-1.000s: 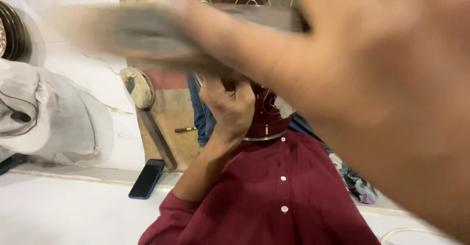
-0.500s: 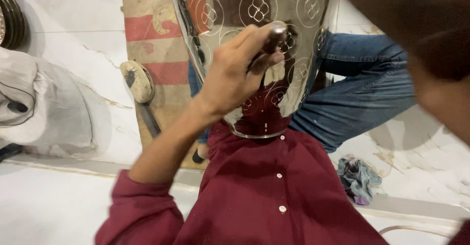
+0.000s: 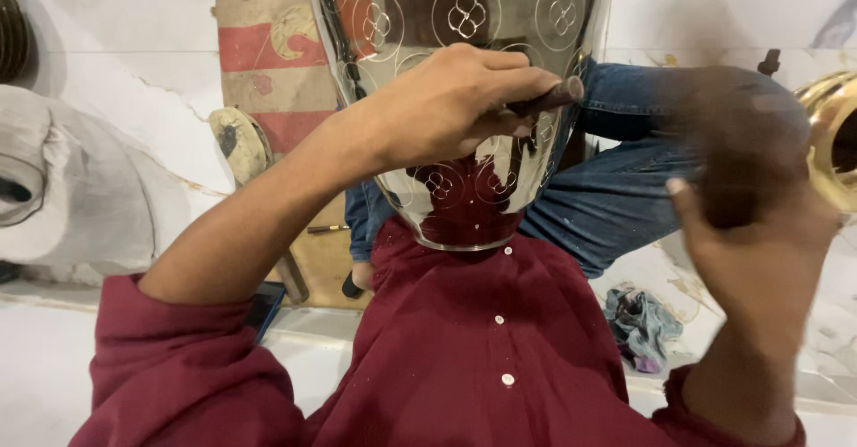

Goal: The person uses a hammer and chisel to engrave a decorative pattern onto a large metal vessel. They repeatedly strike the chisel to create indentations in the metal surface.

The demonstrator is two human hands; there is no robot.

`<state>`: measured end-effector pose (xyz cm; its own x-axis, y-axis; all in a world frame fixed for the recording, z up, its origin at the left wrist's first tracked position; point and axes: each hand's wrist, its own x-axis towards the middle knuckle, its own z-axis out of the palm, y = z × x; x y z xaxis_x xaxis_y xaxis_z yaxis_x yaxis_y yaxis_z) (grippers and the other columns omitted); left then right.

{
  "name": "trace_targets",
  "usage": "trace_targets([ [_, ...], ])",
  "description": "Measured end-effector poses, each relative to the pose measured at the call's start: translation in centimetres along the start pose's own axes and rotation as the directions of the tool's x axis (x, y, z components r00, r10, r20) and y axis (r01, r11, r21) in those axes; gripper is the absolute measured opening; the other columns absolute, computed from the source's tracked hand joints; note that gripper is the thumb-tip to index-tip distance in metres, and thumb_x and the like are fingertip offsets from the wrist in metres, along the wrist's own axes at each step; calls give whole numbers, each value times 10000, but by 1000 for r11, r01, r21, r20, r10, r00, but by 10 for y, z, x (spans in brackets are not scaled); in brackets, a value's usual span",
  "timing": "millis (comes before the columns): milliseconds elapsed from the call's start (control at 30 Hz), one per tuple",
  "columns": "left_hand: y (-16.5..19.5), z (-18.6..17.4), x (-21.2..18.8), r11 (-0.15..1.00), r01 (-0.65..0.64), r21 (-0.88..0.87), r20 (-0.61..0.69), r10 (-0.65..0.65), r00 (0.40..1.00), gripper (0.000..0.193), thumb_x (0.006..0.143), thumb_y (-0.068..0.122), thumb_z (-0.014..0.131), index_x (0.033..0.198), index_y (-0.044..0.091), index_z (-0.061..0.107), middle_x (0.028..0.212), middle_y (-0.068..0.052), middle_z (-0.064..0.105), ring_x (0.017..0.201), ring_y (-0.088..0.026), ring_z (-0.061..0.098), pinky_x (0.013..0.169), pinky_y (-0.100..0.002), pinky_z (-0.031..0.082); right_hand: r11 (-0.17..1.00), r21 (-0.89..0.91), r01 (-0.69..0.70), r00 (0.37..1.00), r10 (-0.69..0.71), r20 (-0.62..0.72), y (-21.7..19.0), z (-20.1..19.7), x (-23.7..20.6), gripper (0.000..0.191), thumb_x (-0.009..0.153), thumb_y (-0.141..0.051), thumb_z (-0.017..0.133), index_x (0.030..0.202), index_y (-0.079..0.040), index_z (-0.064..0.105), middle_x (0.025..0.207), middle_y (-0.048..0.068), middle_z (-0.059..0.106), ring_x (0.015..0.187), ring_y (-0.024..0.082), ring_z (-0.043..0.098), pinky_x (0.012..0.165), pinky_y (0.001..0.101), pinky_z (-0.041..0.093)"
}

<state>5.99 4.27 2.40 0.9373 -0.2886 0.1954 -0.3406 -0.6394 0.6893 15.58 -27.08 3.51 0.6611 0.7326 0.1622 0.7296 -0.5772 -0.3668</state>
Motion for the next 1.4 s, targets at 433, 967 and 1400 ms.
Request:
trace_targets([
  [433,4,9,-16,993,99,-67,-110,-106,988,564,990,104,744,1478,105,460,1170,-109,661,1077,-316,698,917,-444,559,981,92,-172,957,144,254,15,36,-9,961,899,-96,805,1678,-233,260,1004,234,705,901,367,714,748,487,582],
  [967,0,8,-10,999,10,-53,-50,-13,999,448,978,63,748,1379,65,548,1129,-132,682,1056,-353,689,887,-472,545,998,30,61,996,-63,68,5,-11,6,470,917,-11,847,1321,5,607,966,197,688,836,292,683,734,413,564],
  [1400,40,84,-54,926,288,-245,-733,-372,570,246,1093,113,707,1272,69,544,1069,-82,705,926,-200,754,828,-299,632,966,195,169,951,-212,227,-27,-24,75,511,997,-96,632,1481,-18,487,1116,197,671,917,267,695,795,388,589],
])
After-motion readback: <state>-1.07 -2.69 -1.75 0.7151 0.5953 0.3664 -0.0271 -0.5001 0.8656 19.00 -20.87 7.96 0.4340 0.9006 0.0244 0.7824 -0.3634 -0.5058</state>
